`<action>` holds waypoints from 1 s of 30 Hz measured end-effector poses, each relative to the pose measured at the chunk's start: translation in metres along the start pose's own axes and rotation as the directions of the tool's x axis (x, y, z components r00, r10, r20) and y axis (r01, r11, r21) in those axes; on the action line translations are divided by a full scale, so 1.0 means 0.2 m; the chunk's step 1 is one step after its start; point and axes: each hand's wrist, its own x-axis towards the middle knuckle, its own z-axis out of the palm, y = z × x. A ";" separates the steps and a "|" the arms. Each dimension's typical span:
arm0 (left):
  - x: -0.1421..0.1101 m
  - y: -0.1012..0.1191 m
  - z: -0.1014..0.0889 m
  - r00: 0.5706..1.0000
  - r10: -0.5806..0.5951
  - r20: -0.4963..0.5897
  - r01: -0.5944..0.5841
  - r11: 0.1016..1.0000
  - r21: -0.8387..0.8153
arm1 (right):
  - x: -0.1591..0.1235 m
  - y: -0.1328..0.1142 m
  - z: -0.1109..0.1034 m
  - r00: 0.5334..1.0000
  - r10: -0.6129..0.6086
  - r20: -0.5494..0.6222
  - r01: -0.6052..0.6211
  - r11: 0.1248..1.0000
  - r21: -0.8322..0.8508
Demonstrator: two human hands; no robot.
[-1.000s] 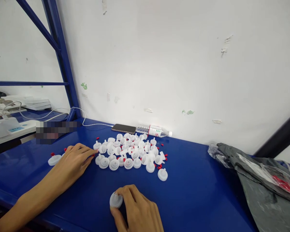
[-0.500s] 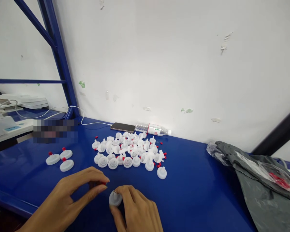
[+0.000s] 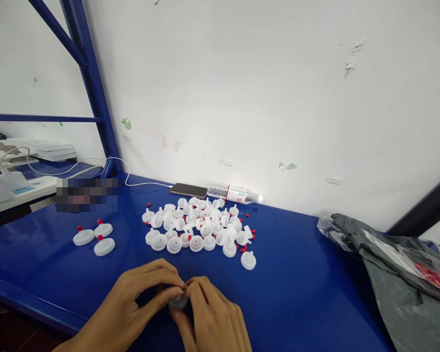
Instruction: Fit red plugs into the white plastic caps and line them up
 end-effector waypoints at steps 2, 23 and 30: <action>-0.01 0.00 0.00 1.000 0.010 -0.010 -0.010 1.000 0.007 | 0.00 0.00 0.00 1.000 0.007 0.005 -0.007 1.000 0.008; 0.05 -0.21 -0.51 0.948 -0.054 -0.314 0.304 0.447 0.842 | 0.00 -0.03 0.00 0.981 0.151 -0.125 -0.145 0.988 0.057; 0.06 -0.19 -0.52 0.928 -0.056 -0.368 0.357 0.417 0.836 | -0.01 0.13 -0.21 0.924 0.231 -0.304 -0.299 0.934 -0.197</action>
